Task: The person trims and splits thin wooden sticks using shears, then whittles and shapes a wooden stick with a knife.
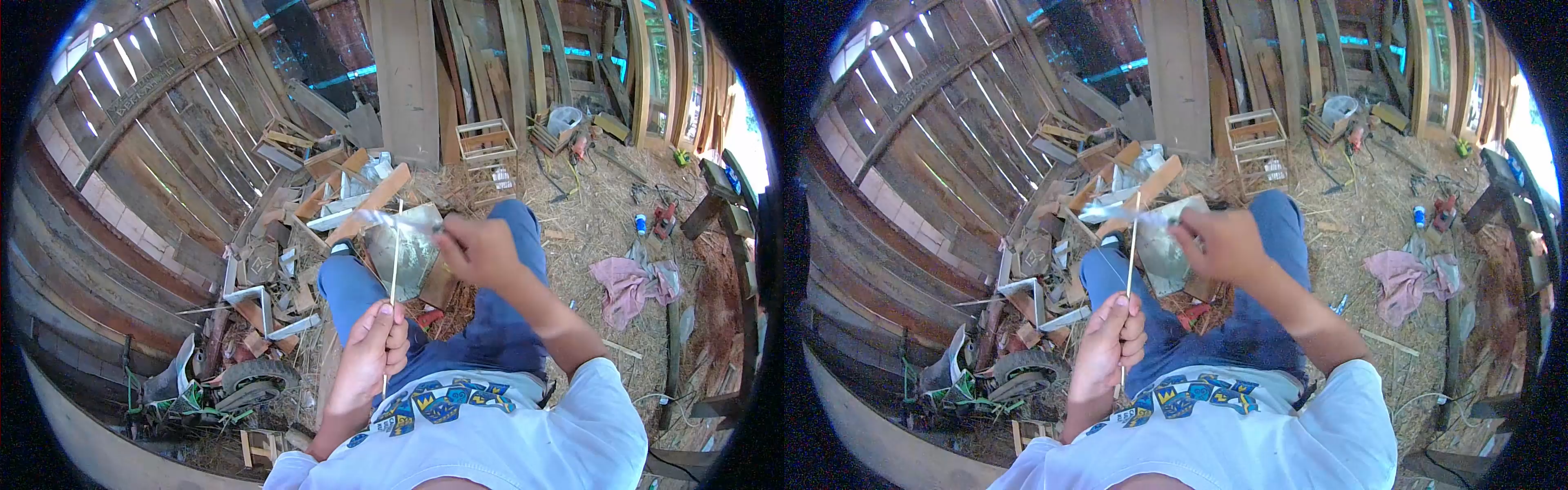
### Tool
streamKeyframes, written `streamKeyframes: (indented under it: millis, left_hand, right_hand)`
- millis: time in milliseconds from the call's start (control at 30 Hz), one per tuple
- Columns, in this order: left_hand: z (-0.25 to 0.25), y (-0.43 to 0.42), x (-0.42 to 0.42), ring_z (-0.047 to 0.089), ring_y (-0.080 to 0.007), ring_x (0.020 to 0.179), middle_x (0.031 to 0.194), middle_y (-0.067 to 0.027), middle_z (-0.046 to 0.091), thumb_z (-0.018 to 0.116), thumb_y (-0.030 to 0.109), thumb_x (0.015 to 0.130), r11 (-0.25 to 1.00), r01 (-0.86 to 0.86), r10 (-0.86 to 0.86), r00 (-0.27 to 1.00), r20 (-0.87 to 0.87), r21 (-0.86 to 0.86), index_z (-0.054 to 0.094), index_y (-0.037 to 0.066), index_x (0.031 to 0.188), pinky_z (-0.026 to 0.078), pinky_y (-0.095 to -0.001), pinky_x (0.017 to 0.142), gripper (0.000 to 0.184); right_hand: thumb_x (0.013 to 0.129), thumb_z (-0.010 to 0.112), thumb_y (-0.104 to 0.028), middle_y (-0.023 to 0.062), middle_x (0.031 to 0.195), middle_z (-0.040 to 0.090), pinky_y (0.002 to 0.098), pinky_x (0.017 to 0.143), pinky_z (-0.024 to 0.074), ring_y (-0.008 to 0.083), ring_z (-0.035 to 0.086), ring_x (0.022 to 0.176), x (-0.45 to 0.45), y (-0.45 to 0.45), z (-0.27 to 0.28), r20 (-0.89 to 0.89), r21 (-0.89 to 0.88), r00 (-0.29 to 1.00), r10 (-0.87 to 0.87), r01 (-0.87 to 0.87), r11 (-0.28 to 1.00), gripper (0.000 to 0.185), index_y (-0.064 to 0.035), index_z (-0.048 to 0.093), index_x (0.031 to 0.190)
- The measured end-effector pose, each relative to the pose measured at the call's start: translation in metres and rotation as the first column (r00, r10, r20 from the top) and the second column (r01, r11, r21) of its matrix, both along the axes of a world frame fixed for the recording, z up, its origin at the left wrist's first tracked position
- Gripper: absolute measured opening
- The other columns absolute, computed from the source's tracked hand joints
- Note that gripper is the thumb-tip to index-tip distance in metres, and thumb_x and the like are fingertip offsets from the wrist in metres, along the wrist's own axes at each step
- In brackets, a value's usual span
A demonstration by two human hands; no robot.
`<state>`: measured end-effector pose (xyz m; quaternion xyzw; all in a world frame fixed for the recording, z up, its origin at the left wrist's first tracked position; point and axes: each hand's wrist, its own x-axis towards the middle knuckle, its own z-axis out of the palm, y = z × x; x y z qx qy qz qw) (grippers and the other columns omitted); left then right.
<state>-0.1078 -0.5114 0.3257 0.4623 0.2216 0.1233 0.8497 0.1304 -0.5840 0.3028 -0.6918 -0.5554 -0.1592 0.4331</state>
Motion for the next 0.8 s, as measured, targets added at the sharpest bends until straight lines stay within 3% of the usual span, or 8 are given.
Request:
streamKeyframes:
  millis: [133,267,367,500,633,700,767,800]
  left_hand:
    - [0.005,-0.006,-0.001,0.020,-0.0033,0.048,0.065,0.0074,0.026,0.041,0.033,0.113,0.998,-0.006,0.007,1.000,-0.022,0.070,0.047,0.014,0.098,0.015,-0.0236,0.040,0.025]
    - [0.002,-0.004,-0.003,0.020,-0.0034,0.048,0.065,0.0073,0.026,0.040,0.033,0.113,1.000,-0.012,0.012,1.000,0.007,0.027,0.047,0.015,0.098,0.016,-0.0239,0.041,0.025]
    - [0.005,-0.006,-0.002,0.020,-0.0035,0.048,0.064,0.0073,0.026,0.040,0.034,0.113,0.998,0.009,-0.008,1.000,-0.016,0.062,0.047,0.015,0.098,0.016,-0.0240,0.041,0.025]
    - [0.000,-0.008,-0.005,0.021,-0.0034,0.048,0.064,0.0073,0.027,0.041,0.034,0.113,0.992,-0.039,0.044,0.998,-0.045,0.116,0.048,0.015,0.098,0.016,-0.0243,0.041,0.026]
    - [0.001,-0.011,-0.002,0.021,-0.0034,0.048,0.065,0.0072,0.028,0.040,0.033,0.113,0.985,-0.023,0.032,0.998,-0.045,0.173,0.048,0.015,0.097,0.016,-0.0245,0.041,0.026]
    - [0.000,-0.008,-0.006,0.021,-0.0036,0.048,0.065,0.0071,0.028,0.040,0.032,0.113,0.987,-0.034,0.043,0.997,-0.056,0.160,0.048,0.014,0.097,0.016,-0.0244,0.041,0.025]
    - [-0.002,-0.009,-0.005,0.021,-0.0037,0.048,0.065,0.0070,0.028,0.040,0.031,0.114,0.988,-0.048,0.055,0.998,-0.045,0.147,0.048,0.014,0.097,0.016,-0.0244,0.041,0.025]
    - [-0.003,-0.010,-0.004,0.021,-0.0038,0.048,0.065,0.0068,0.028,0.040,0.030,0.114,0.981,-0.081,0.090,0.995,-0.045,0.178,0.049,0.013,0.097,0.017,-0.0244,0.042,0.025]
  right_hand:
    - [0.092,0.070,-0.030,0.0092,0.056,0.055,0.0428,0.047,0.0423,0.0315,0.060,0.052,-0.022,-0.008,-0.002,0.216,-0.056,0.957,0.196,-0.188,0.981,0.031,-0.0104,0.055,0.073]
    - [0.089,0.073,-0.035,0.0074,0.056,0.054,0.0424,0.046,0.0417,0.0302,0.058,0.049,0.007,0.002,0.001,0.145,-0.019,0.989,-0.013,0.016,1.000,0.036,-0.0119,0.052,0.071]
    - [0.089,0.073,-0.034,0.0077,0.054,0.053,0.0423,0.045,0.0409,0.0311,0.058,0.049,-0.011,-0.006,0.002,0.247,-0.088,0.949,0.194,-0.177,0.980,0.036,-0.0115,0.052,0.071]
    - [0.087,0.074,-0.035,0.0069,0.055,0.052,0.0430,0.045,0.0412,0.0298,0.058,0.048,0.012,0.004,0.004,0.132,-0.010,0.991,-0.002,0.003,1.000,0.036,-0.0128,0.052,0.070]
    - [0.089,0.074,-0.036,0.0079,0.055,0.054,0.0432,0.045,0.0420,0.0311,0.059,0.049,-0.004,-0.004,0.004,0.287,-0.080,0.944,0.164,-0.147,0.986,0.036,-0.0122,0.054,0.070]
    - [0.092,0.071,-0.037,0.0083,0.056,0.056,0.0434,0.046,0.0430,0.0328,0.060,0.051,0.019,0.003,0.003,0.244,-0.023,0.963,0.117,-0.114,0.993,0.035,-0.0112,0.056,0.073]
    - [0.094,0.069,-0.035,0.0098,0.058,0.058,0.0440,0.047,0.0445,0.0342,0.061,0.052,0.048,0.013,0.000,0.076,0.062,0.973,-0.217,0.213,0.975,0.033,-0.0102,0.057,0.075]
    - [0.095,0.068,-0.032,0.0113,0.060,0.059,0.0442,0.049,0.0458,0.0354,0.061,0.053,0.052,0.011,0.000,0.041,0.053,0.979,-0.200,0.197,0.979,0.030,-0.0094,0.059,0.078]
